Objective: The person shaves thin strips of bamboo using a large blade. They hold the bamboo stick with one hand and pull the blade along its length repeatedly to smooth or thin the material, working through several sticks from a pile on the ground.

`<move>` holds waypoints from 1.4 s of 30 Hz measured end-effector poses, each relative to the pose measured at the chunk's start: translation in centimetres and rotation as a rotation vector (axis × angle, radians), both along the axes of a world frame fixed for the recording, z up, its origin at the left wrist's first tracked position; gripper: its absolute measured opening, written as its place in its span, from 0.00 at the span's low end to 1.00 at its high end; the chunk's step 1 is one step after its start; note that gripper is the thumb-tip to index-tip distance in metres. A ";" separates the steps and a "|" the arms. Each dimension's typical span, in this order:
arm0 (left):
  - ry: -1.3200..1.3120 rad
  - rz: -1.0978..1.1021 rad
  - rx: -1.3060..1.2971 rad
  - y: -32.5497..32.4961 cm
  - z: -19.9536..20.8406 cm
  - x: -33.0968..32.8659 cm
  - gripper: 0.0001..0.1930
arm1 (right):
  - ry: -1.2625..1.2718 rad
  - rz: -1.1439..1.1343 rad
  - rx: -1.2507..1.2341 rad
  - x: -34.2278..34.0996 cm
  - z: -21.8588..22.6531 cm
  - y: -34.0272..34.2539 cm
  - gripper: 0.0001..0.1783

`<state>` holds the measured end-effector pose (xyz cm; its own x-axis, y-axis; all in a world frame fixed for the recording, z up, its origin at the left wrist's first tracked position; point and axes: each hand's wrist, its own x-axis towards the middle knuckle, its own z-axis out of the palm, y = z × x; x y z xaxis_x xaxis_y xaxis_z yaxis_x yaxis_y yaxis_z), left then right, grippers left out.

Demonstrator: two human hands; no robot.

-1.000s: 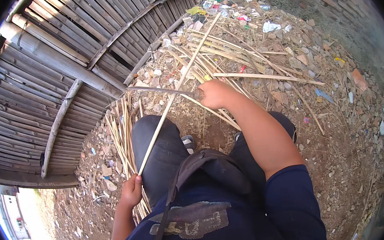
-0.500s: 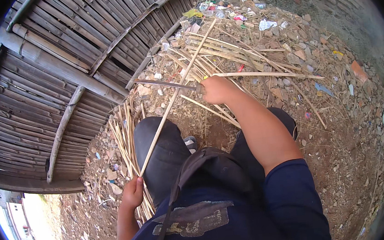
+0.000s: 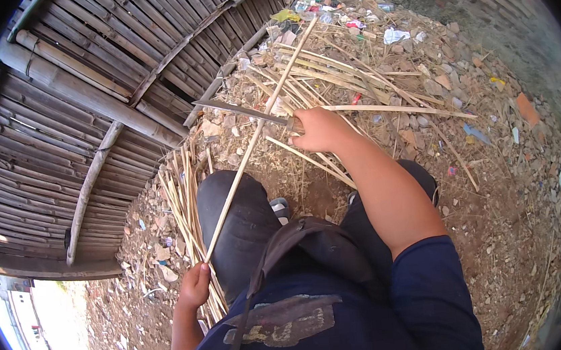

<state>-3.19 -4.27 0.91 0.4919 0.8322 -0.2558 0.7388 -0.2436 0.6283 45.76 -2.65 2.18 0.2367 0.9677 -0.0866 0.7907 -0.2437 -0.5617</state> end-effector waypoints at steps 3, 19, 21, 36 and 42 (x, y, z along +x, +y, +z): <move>-0.038 0.011 -0.056 -0.1 -0.7 0.3 0.23 | 0.100 0.119 0.080 -0.8 0.3 -0.8 0.30; -0.037 0.032 0.097 0.0 -1.2 0.0 0.21 | -0.182 0.269 0.088 -3.6 1.4 -0.7 0.29; -0.035 0.023 0.096 0.2 -1.4 0.2 0.21 | -0.299 0.368 0.119 -3.7 0.7 -0.6 0.24; -0.034 0.122 0.417 -0.3 -1.5 3.0 0.14 | -0.284 0.318 0.086 -3.6 0.5 -0.6 0.17; 0.027 0.072 0.207 0.8 -1.1 2.4 0.20 | -0.216 0.217 0.060 -3.5 0.4 0.2 0.17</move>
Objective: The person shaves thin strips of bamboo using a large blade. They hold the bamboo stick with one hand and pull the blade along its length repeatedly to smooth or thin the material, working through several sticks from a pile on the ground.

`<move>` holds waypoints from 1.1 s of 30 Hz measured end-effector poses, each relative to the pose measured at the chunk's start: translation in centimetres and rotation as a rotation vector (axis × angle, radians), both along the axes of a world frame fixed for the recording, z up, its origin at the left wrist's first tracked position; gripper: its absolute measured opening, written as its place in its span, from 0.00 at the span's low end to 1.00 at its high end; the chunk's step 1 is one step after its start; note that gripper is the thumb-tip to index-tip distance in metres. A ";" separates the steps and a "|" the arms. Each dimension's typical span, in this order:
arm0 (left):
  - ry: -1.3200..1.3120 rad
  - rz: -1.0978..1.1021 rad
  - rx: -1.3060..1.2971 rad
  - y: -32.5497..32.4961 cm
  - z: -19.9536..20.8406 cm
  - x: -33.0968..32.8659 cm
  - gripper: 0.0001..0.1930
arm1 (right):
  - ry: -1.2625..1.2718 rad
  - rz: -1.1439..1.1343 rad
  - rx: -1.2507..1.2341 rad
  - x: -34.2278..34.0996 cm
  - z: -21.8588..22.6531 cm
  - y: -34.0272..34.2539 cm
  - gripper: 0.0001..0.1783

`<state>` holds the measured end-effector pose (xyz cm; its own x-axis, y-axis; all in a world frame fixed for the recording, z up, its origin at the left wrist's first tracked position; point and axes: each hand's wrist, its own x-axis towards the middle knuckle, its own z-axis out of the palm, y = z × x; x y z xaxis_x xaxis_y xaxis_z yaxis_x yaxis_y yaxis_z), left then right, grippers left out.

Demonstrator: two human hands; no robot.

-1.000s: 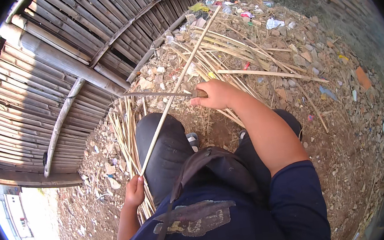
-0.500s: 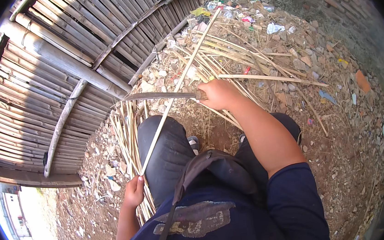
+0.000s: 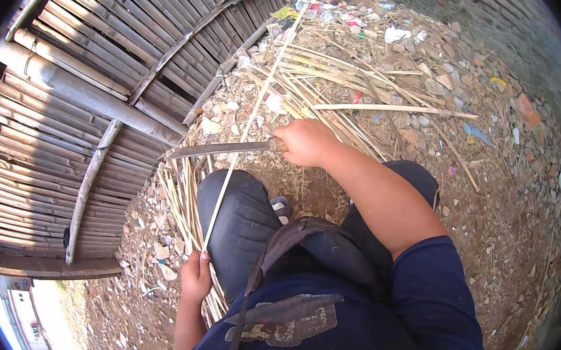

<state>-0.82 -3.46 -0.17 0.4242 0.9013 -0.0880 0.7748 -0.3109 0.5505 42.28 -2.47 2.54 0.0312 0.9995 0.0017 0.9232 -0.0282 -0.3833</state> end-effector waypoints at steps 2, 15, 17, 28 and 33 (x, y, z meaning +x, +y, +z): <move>-0.065 -0.030 -0.077 0.5 0.4 -0.8 0.21 | -0.018 -0.018 -0.004 -0.8 0.7 -0.2 0.17; -0.007 -0.096 -0.058 -0.3 1.2 0.8 0.22 | 0.068 -0.049 -0.107 -0.3 1.2 -0.5 0.18; 0.169 -0.079 0.032 -0.4 0.9 0.9 0.19 | -0.012 0.022 -0.191 -0.9 2.0 -0.9 0.18; 0.185 -0.021 0.122 -1.1 0.3 1.9 0.17 | 0.081 -0.010 -0.128 0.0 1.6 -0.7 0.16; 0.161 -0.011 0.131 -0.6 -1.1 1.2 0.16 | 0.013 0.100 -0.192 -0.7 2.7 -1.5 0.19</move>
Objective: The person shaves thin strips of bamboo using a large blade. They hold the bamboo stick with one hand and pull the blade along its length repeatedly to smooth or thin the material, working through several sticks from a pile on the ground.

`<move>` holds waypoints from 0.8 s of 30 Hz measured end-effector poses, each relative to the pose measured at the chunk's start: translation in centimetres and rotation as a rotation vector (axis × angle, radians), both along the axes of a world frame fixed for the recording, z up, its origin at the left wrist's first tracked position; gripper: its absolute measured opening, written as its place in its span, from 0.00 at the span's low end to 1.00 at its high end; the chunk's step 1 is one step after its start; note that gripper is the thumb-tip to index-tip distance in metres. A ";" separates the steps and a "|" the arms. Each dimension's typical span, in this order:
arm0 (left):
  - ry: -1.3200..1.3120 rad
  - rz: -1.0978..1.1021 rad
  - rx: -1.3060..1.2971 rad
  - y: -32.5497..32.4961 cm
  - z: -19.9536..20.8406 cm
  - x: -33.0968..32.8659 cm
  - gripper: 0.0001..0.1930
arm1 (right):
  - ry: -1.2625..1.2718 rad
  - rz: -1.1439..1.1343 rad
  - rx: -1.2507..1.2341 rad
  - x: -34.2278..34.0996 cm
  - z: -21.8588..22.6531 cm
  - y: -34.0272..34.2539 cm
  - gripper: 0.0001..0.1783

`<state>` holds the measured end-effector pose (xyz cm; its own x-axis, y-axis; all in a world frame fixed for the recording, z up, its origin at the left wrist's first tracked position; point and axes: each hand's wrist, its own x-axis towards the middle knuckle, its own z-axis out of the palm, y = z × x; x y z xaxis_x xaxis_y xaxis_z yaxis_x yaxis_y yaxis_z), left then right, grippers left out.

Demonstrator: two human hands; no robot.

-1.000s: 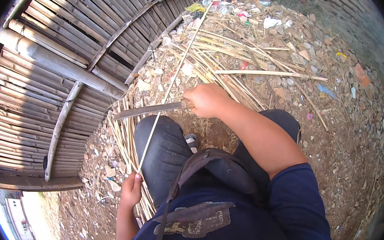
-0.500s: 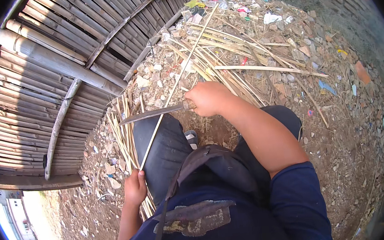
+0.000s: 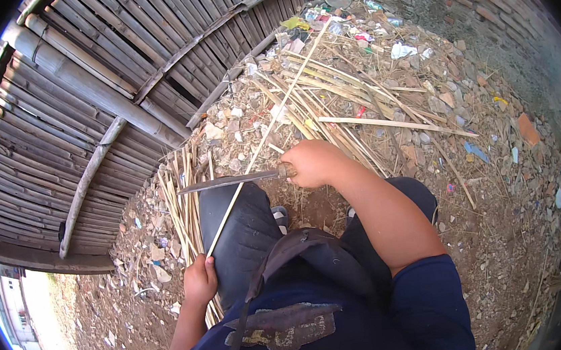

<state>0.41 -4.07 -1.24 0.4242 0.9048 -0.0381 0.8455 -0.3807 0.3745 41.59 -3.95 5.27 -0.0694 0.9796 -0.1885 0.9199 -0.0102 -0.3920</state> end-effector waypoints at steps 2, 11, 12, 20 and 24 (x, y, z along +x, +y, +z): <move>-0.052 -0.025 -0.020 0.4 -0.1 0.4 0.16 | 0.083 -0.047 0.054 2.2 -2.2 0.4 0.20; -0.029 -0.016 0.002 1.2 1.6 -1.4 0.17 | 0.072 -0.508 0.191 7.2 -0.2 -0.4 0.20; -0.034 -0.004 0.007 1.3 1.4 -2.0 0.17 | 0.039 -0.597 0.164 7.7 0.3 -0.6 0.21; -0.100 0.155 0.086 1.2 -2.2 -9.6 0.19 | 0.386 -0.752 0.381 13.0 -3.7 -1.3 0.25; -0.065 0.312 0.076 -0.3 -6.3 -14.7 0.20 | 0.256 -0.824 0.373 10.1 -0.8 -1.7 0.25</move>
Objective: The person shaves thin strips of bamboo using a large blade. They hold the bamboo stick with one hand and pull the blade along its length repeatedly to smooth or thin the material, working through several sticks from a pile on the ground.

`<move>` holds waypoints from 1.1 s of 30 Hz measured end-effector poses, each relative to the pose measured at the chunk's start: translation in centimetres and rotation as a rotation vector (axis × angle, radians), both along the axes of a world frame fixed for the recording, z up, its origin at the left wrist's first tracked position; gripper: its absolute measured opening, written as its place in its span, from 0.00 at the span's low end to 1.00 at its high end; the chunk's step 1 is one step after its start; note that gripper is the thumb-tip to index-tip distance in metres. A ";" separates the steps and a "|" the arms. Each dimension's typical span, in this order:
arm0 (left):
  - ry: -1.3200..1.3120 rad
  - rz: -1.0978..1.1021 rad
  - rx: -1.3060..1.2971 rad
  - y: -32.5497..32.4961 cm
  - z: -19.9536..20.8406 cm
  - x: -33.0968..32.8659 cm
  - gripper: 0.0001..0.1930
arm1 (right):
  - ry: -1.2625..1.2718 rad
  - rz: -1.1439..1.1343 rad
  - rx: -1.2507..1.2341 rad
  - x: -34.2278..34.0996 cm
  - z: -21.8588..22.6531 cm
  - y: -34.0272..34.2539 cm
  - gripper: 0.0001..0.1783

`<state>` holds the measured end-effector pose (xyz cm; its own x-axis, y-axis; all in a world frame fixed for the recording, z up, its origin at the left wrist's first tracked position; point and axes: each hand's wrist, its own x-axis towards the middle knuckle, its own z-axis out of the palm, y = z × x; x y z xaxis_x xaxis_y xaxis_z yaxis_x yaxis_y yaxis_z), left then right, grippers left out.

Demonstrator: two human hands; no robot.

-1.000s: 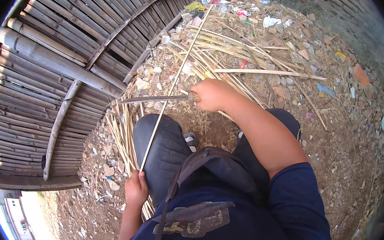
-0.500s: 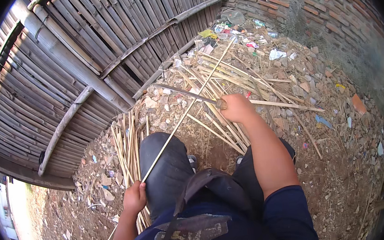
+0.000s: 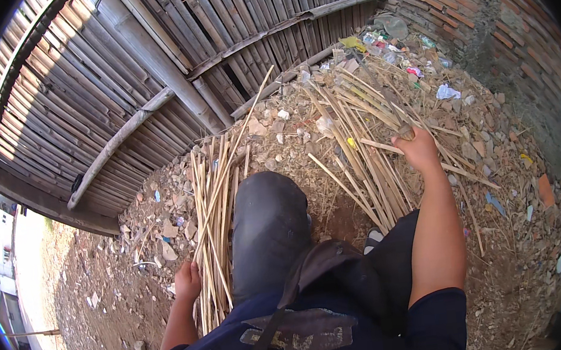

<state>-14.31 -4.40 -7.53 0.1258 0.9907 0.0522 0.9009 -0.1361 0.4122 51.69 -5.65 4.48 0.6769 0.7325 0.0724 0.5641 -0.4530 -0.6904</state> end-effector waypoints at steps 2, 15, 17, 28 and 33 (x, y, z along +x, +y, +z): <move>0.132 0.091 -0.251 -0.7 -2.2 -3.2 0.19 | -0.021 0.064 -0.118 -0.5 0.6 0.8 0.23; 0.218 0.365 -0.626 -6.0 -13.7 -6.0 0.36 | -0.017 0.056 -0.058 -0.9 0.1 1.0 0.22; 0.229 0.373 -0.585 -5.9 -14.8 -5.5 0.36 | -0.002 0.054 0.050 -1.5 1.2 0.7 0.24; 0.307 0.310 -0.514 -3.1 -15.6 -1.0 0.38 | 0.025 -0.087 0.116 1.9 3.2 -2.7 0.31; 0.269 0.371 -0.497 -0.7 -15.3 -0.6 0.37 | -0.025 -0.141 -0.148 6.3 -0.6 -7.2 0.30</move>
<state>-14.95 -5.08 -22.83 -0.2828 0.8686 -0.4068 0.9313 0.3502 0.1002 57.96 -12.89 3.83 0.7728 0.6346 -0.0112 0.5040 -0.6243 -0.5969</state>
